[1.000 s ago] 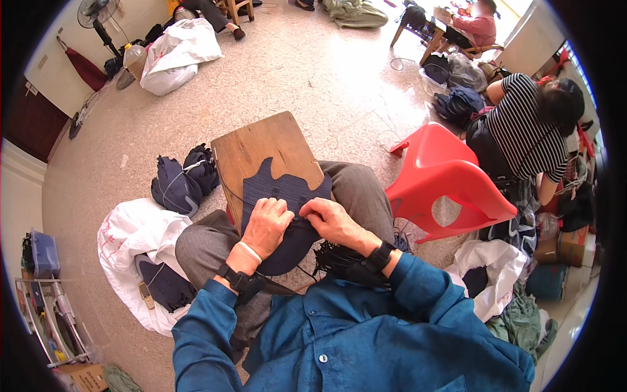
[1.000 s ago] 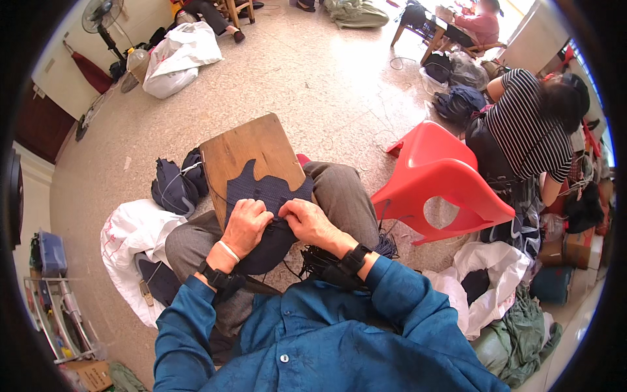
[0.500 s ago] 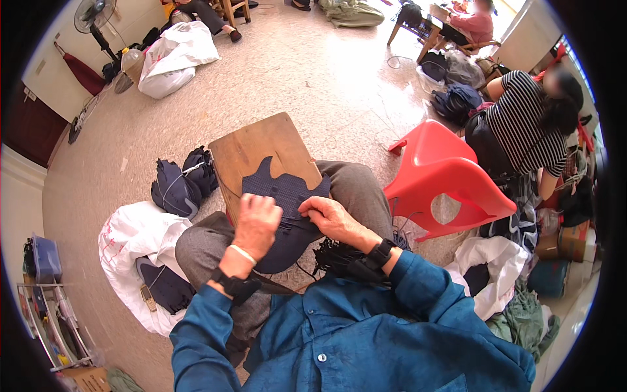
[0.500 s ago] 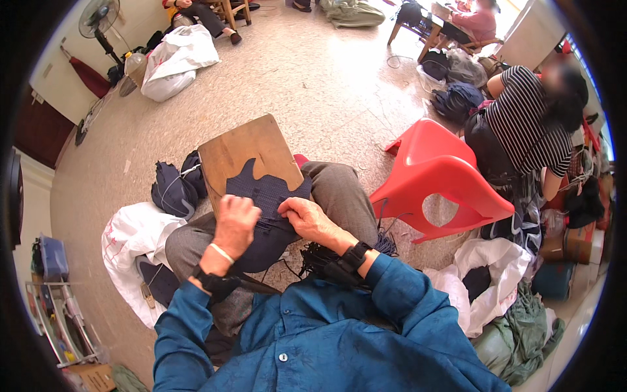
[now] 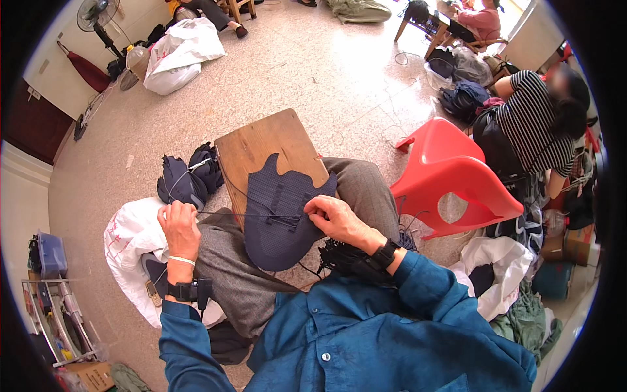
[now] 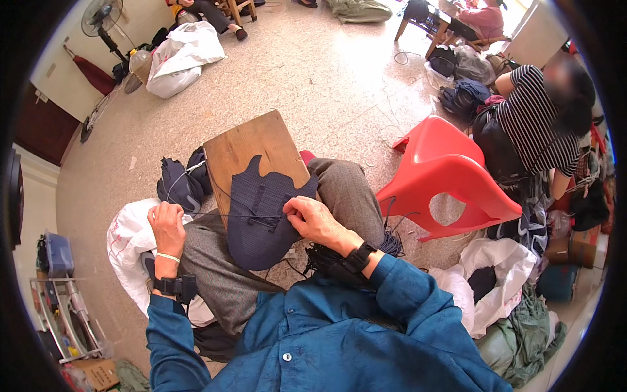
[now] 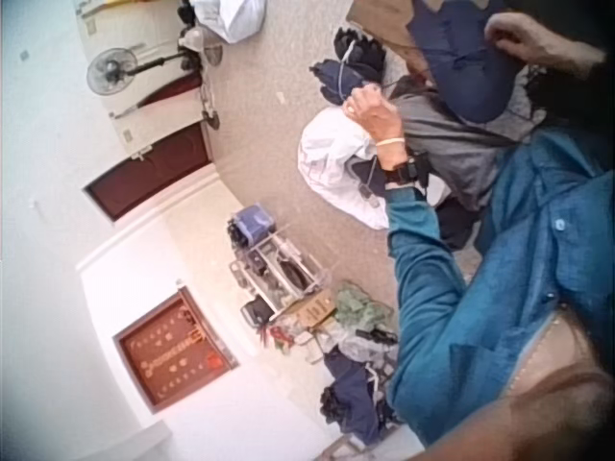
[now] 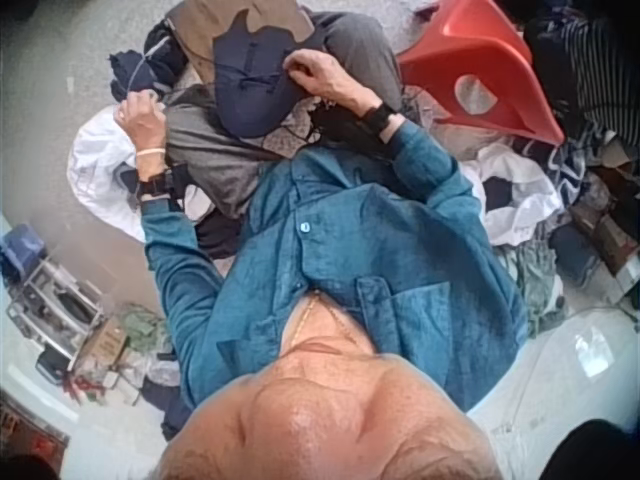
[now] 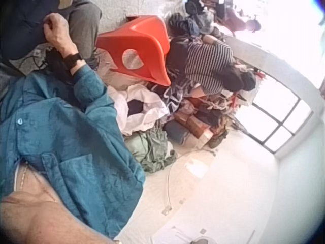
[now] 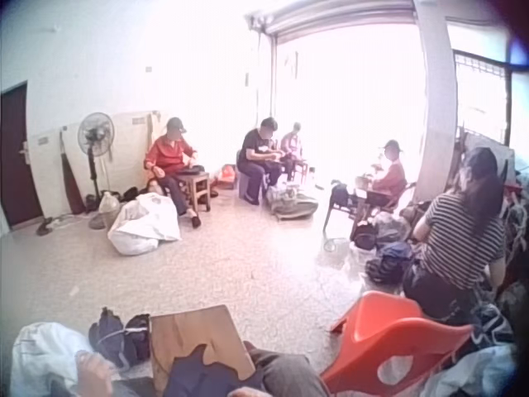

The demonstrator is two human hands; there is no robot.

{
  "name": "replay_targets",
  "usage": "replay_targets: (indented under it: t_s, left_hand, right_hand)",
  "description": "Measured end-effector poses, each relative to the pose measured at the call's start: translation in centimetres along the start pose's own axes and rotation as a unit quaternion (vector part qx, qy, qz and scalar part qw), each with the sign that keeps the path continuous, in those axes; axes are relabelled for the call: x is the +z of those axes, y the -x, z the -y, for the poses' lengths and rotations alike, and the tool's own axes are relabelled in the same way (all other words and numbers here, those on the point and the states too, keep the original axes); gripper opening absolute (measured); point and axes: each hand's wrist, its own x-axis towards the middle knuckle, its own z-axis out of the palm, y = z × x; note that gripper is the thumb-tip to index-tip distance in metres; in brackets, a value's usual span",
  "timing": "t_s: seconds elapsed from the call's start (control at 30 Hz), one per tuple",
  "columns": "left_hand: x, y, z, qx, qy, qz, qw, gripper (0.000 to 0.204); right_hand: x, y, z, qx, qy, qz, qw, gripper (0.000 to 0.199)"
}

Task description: Manually thread laces through the eyelets of a shoe upper component.

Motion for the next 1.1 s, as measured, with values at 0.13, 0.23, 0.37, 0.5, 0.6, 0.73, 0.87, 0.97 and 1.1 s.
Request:
replay_targets:
  t_s: [0.13, 0.23, 0.37, 0.5, 0.6, 0.73, 0.87, 0.97, 1.1]
  left_hand:
    - [0.1, 0.0, 0.2, -0.015, -0.012, -0.010, 1.000, 0.007]
    - [0.1, 0.0, 0.4, -0.016, -0.008, -0.016, 1.000, 0.006]
    - [0.6, 0.4, 1.1, -0.025, -0.023, -0.023, 0.999, 0.005]
    - [0.6, -0.8, -2.7, 0.064, 0.087, -0.008, 0.994, 0.006]
    - [-1.5, -3.5, -8.5, 0.142, 0.195, -0.009, 0.970, 0.009]
    - [-2.4, -5.8, -13.4, 0.197, 0.321, -0.011, 0.926, 0.010]
    - [-2.0, -6.2, -14.9, 0.137, 0.444, 0.021, 0.885, 0.021]
    - [-0.8, -5.2, -11.9, -0.021, 0.421, -0.010, 0.907, 0.019]
    - [3.9, -3.4, -5.8, -0.198, 0.379, 0.006, 0.904, 0.015]
  right_hand:
    - [0.3, 0.0, -0.1, -0.013, 0.016, -0.006, 1.000, 0.013]
    - [0.2, 0.1, -0.1, -0.012, 0.024, -0.004, 1.000, 0.013]
    - [0.3, 0.1, -0.3, -0.032, 0.038, -0.015, 0.999, 0.013]
    - [0.7, -0.1, -0.3, -0.043, 0.059, -0.012, 0.997, 0.013]
    - [1.0, -0.6, 0.3, -0.050, 0.097, -0.012, 0.994, 0.017]
    - [2.0, -2.1, 4.1, -0.107, 0.009, -0.098, 0.989, 0.019]
    - [1.6, -1.8, 3.0, -0.038, -0.162, -0.009, 0.986, 0.014]
    - [-0.1, -0.6, 3.0, 0.099, -0.305, -0.065, 0.945, 0.014]
    - [-1.1, 0.0, 0.9, -0.034, -0.088, -0.141, 0.986, 0.017]
